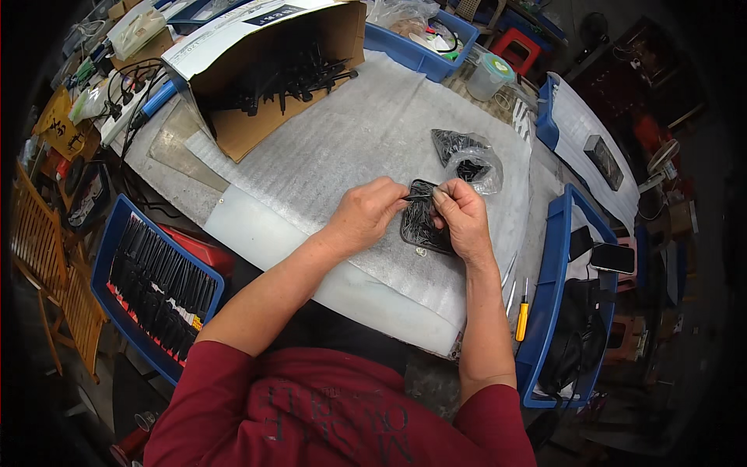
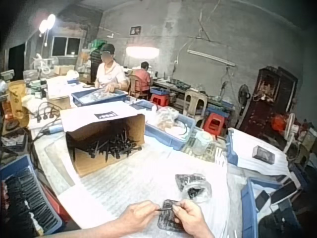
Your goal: The person assembles components by taking black plastic pieces from a box, inserting small metal pins into them by hand, and placing the finished pieces into a tray.
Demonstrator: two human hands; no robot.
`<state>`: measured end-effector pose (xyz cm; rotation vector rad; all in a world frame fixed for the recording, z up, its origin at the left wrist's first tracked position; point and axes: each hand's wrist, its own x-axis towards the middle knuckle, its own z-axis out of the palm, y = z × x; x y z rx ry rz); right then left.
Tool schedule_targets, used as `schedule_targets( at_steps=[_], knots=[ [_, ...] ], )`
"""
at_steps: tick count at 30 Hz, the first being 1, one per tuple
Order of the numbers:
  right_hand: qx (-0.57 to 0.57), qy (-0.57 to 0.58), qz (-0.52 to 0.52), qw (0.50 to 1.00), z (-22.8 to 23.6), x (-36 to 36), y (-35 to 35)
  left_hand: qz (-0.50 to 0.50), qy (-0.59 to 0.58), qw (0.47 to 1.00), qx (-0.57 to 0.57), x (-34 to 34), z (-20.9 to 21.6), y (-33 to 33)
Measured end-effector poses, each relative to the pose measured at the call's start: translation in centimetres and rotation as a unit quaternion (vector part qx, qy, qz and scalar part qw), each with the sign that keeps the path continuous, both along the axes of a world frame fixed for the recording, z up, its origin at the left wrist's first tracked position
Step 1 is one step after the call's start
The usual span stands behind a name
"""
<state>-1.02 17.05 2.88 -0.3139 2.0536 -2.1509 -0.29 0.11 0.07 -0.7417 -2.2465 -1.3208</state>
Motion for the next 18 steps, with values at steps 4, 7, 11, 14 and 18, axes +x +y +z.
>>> schedule_targets(
  at_steps=[4, 7, 11, 14, 18],
  knots=[
    [0.013, 0.004, 0.003, 1.0, 0.24, 0.14, 0.0, 0.0, -0.009, 1.0, 0.001, 0.13, 0.08, 0.04],
    [0.041, 0.02, 0.007, 0.999, 0.24, 0.16, 0.1, 0.001, 0.011, 1.0, -0.004, 0.06, 0.03, 0.05],
    [0.068, 0.023, 0.018, 0.997, 0.25, 0.03, 0.2, 0.015, 0.042, 0.999, -0.012, 0.05, 0.08, 0.04],
    [0.083, 0.021, 0.019, 0.996, 0.23, 0.03, 0.32, 0.034, 0.104, 0.993, -0.04, 0.0, 0.34, 0.01],
    [0.099, 0.03, 0.02, 0.994, -0.12, -0.09, 0.58, 0.036, 0.121, 0.99, -0.06, 0.03, 0.29, -0.03]
  ],
)
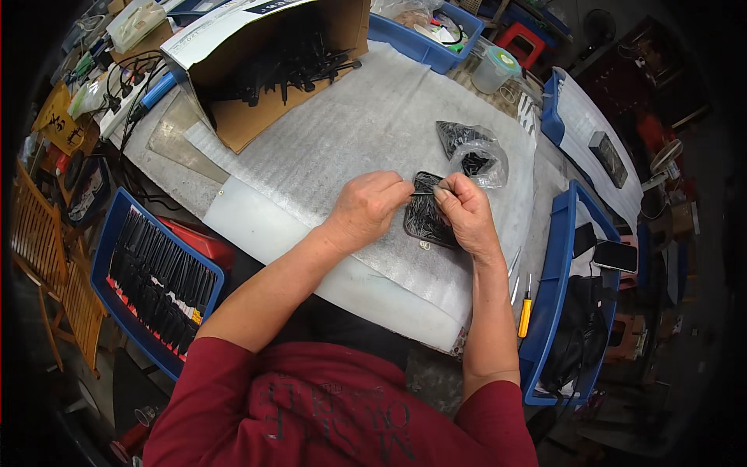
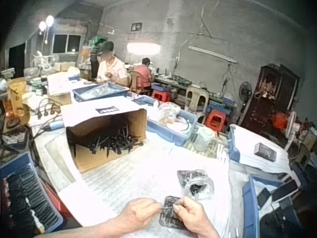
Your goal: The person assembles components by taking black plastic pieces from a box, inserting small metal pins into them by hand, and placing the finished pieces into a tray.
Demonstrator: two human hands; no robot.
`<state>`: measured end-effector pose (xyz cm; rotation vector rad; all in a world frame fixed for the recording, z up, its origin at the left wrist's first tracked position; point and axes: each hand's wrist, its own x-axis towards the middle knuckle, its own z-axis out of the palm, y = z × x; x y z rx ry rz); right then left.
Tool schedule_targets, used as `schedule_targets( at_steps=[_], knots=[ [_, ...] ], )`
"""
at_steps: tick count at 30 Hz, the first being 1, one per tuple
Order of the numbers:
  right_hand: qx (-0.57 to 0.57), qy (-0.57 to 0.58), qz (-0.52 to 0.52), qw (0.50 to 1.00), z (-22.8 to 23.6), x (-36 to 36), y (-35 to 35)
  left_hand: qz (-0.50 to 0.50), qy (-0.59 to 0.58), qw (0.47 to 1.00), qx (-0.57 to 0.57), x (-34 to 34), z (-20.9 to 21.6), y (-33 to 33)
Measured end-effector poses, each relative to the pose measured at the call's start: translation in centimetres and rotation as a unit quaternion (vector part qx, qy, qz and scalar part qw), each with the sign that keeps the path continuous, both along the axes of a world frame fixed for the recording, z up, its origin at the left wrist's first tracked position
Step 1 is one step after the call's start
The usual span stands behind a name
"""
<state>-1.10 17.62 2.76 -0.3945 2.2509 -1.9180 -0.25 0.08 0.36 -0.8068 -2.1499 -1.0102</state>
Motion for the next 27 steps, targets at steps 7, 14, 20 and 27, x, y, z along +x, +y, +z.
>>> schedule_targets(
  at_steps=[7, 14, 20, 27],
  knots=[
    [0.011, -0.004, 0.001, 1.0, 0.25, 0.12, -0.02, -0.032, -0.057, 0.998, 0.0, 0.1, -0.24, -0.18],
    [0.021, -0.002, 0.004, 1.0, 0.04, -0.03, -0.09, -0.016, 0.013, 1.0, -0.007, -0.18, -0.24, -0.15],
    [-0.043, -0.03, -0.003, 0.999, 0.46, 0.09, -0.18, -0.015, -0.089, 0.996, 0.014, 0.18, -0.04, 0.19],
    [-0.075, -0.01, -0.03, 0.997, 0.65, -0.02, 0.31, -0.052, -0.162, 0.98, 0.101, -0.1, -0.07, -0.01]
  ],
)
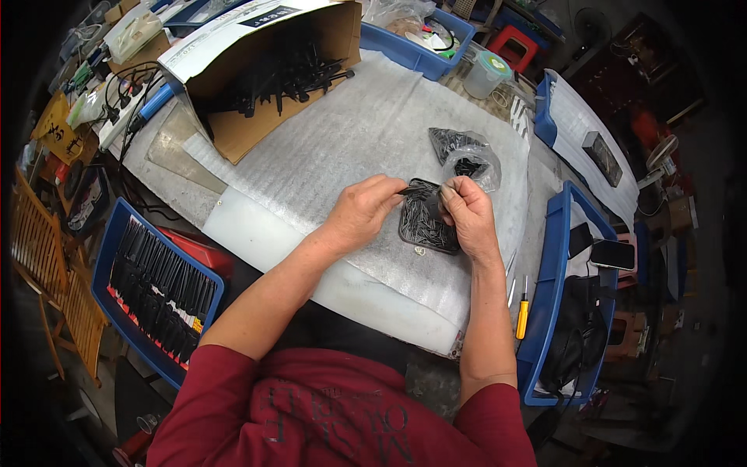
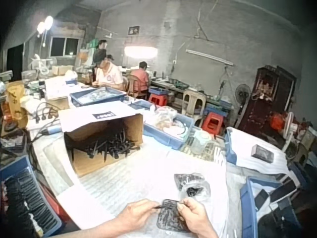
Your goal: The person assembles components by taking black plastic pieces from a box, inserting small metal pins into them by hand, and placing the finished pieces into a tray.
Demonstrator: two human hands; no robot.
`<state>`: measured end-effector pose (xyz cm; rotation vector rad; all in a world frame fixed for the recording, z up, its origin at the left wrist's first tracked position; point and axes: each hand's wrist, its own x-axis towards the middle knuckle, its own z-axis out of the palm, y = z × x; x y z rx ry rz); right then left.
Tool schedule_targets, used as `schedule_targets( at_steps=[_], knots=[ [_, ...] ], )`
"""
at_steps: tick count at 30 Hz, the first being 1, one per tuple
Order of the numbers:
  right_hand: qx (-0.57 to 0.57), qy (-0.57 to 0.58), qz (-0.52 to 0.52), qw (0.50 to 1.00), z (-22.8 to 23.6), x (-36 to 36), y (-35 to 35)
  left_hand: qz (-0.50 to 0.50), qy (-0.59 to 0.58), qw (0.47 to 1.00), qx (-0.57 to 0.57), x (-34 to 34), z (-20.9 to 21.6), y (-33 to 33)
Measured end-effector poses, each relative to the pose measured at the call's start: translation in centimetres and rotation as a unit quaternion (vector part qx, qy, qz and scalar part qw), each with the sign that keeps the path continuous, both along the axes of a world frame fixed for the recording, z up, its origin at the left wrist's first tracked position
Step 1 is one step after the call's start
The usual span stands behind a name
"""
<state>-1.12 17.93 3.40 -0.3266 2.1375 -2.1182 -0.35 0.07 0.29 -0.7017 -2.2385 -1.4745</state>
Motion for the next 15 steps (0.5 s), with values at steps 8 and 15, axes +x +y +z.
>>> schedule_targets(
  at_steps=[8, 15],
  knots=[
    [0.005, 0.013, 0.01, 1.0, -0.24, 0.27, -0.28, -0.049, -0.066, 0.996, 0.046, 0.16, 0.37, -0.1],
    [0.014, 0.02, 0.015, 1.0, -0.31, 0.19, -0.3, -0.071, -0.056, 0.995, 0.048, -0.04, -0.06, -0.22]
  ],
)
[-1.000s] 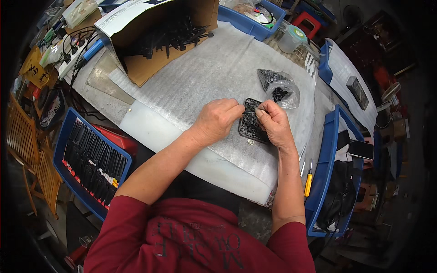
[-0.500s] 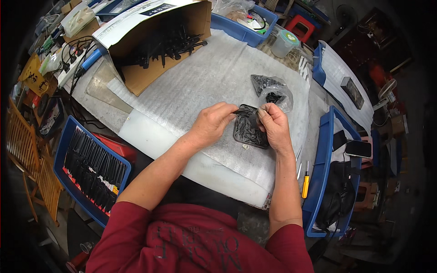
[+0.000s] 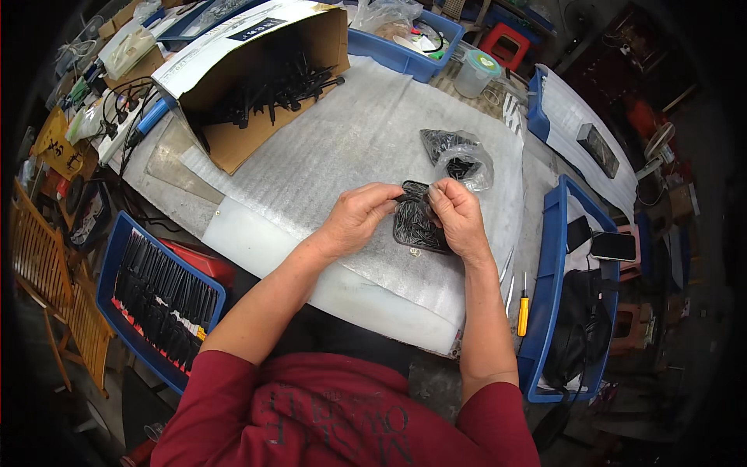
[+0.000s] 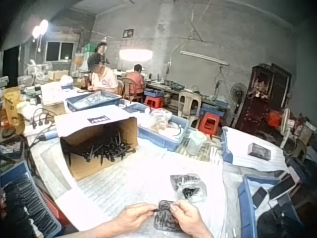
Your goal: The person assembles components by taking black plastic pieces from a box, inserting small metal pins into them by hand, and placing the finished pieces into a tray.
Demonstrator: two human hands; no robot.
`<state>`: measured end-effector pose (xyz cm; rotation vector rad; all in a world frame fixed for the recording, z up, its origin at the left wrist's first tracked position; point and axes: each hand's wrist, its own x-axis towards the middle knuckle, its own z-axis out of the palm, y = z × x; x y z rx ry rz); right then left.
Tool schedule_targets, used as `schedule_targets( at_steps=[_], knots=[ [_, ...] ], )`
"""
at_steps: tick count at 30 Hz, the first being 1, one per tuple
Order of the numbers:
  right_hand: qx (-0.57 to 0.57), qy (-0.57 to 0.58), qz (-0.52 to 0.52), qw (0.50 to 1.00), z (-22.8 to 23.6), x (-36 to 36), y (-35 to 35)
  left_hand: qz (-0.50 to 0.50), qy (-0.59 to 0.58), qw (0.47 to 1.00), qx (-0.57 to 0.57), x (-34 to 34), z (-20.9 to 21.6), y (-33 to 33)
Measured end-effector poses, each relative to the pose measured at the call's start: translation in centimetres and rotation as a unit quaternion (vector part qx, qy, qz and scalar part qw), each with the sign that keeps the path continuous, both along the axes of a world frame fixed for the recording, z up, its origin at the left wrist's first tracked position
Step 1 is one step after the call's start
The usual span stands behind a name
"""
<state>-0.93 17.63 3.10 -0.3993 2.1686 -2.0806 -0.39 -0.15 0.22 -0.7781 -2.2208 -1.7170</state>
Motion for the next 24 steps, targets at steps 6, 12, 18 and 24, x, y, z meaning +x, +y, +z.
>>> schedule_targets(
  at_steps=[6, 12, 18, 24],
  knots=[
    [0.25, 0.153, -0.058, 0.954, -0.5, -0.4, 0.4, -0.013, -0.011, 1.0, -0.002, 0.0, 0.1, 0.0],
    [0.408, 0.227, -0.044, 0.883, -1.0, -0.5, 1.1, -0.006, 0.029, 0.999, -0.023, 0.1, 0.1, 0.3],
    [0.378, 0.233, -0.114, 0.889, -0.1, -1.0, 2.0, 0.019, 0.0, 0.999, -0.049, 0.3, 0.4, 0.0],
    [0.393, 0.192, -0.253, 0.863, 5.1, 0.8, 6.4, 0.029, 0.024, 0.999, -0.039, 0.1, 0.2, -0.1]
  ],
)
